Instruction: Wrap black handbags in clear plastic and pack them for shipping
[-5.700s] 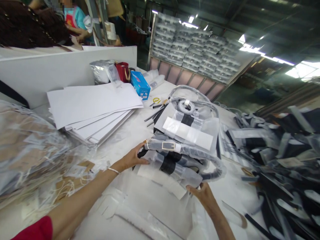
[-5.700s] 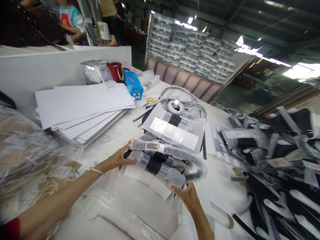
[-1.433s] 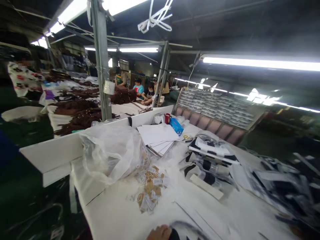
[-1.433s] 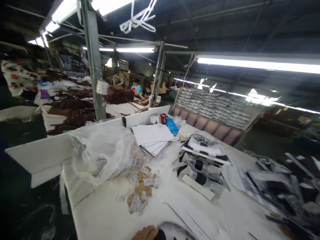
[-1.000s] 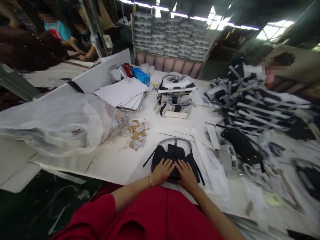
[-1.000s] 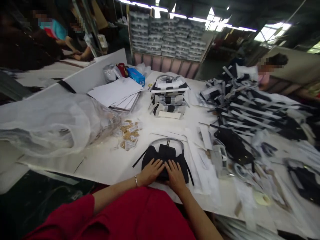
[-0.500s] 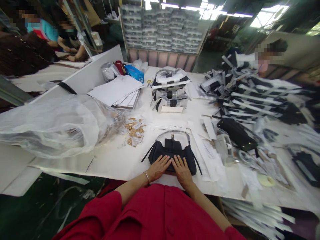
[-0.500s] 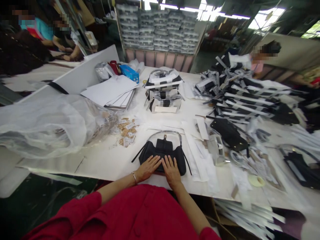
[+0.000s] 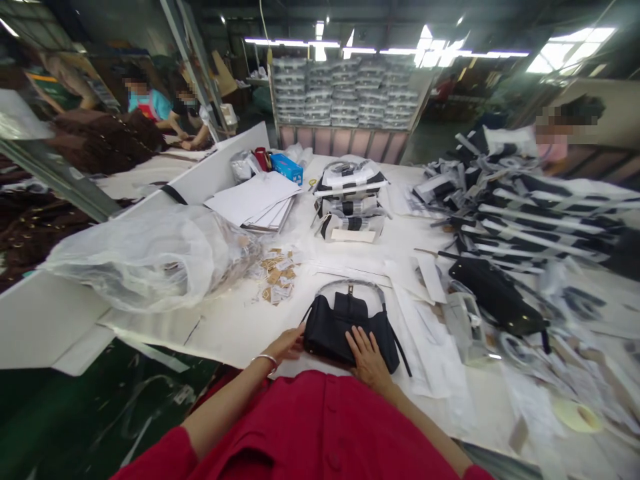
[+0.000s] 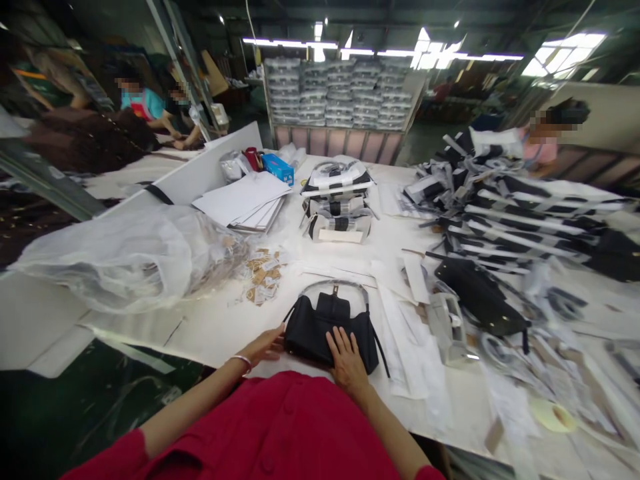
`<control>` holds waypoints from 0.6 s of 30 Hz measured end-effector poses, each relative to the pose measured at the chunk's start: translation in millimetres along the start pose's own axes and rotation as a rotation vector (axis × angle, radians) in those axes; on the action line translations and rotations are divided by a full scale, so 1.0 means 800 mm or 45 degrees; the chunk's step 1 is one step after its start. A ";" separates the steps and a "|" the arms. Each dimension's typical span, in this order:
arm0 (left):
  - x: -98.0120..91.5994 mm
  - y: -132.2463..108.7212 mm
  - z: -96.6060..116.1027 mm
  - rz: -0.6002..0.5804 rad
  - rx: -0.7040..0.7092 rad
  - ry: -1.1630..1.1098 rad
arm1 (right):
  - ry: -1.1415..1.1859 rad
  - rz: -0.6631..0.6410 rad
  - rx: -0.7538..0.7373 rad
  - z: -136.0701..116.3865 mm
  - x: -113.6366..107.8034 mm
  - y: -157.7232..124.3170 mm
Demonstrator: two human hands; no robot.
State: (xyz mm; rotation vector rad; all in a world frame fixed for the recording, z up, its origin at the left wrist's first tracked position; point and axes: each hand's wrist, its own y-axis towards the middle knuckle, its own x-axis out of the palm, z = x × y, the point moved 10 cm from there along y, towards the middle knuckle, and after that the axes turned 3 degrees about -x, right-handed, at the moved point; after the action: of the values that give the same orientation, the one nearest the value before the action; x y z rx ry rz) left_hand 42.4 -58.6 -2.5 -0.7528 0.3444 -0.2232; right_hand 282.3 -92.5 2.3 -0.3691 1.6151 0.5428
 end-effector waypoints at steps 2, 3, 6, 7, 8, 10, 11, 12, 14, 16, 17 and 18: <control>0.021 0.002 -0.009 -0.132 -0.073 -0.185 | 0.041 -0.056 0.022 0.002 -0.004 0.004; 0.028 0.004 -0.009 -0.156 -0.080 -0.264 | 0.077 -0.095 0.047 0.004 -0.007 0.006; 0.038 0.004 0.008 -0.200 -0.024 -0.441 | 0.264 -0.202 0.172 0.016 -0.025 0.014; 0.038 0.000 0.019 -0.229 -0.001 -0.511 | 0.355 -0.201 0.224 0.021 -0.036 0.018; 0.036 -0.005 0.036 -0.260 0.036 -0.580 | 0.464 -0.166 0.278 0.027 -0.050 0.022; 0.029 -0.025 0.087 -0.326 0.179 -0.666 | 0.739 -0.008 0.416 0.042 -0.083 0.031; 0.026 -0.041 0.122 -0.364 0.302 -0.662 | 0.899 0.095 0.509 0.051 -0.097 0.034; 0.024 -0.060 0.160 -0.396 0.450 -0.615 | 1.060 0.193 0.619 0.060 -0.108 0.035; 0.036 -0.103 0.231 -0.460 0.698 -0.441 | 1.305 0.342 0.814 0.070 -0.116 0.035; 0.074 -0.147 0.283 -0.601 0.897 -0.239 | 1.319 0.423 0.861 0.066 -0.119 0.037; 0.101 -0.167 0.298 -0.673 0.992 -0.082 | 1.255 0.439 0.824 0.059 -0.120 0.038; 0.128 -0.182 0.305 -0.705 1.093 0.107 | 1.170 0.438 0.767 0.051 -0.119 0.038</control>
State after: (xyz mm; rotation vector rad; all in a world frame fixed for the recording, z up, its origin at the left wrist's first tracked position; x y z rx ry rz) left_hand 219.6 -41.2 241.7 0.0320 0.0848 -0.8642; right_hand 311.2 -51.9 98.3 0.1620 2.6522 0.0882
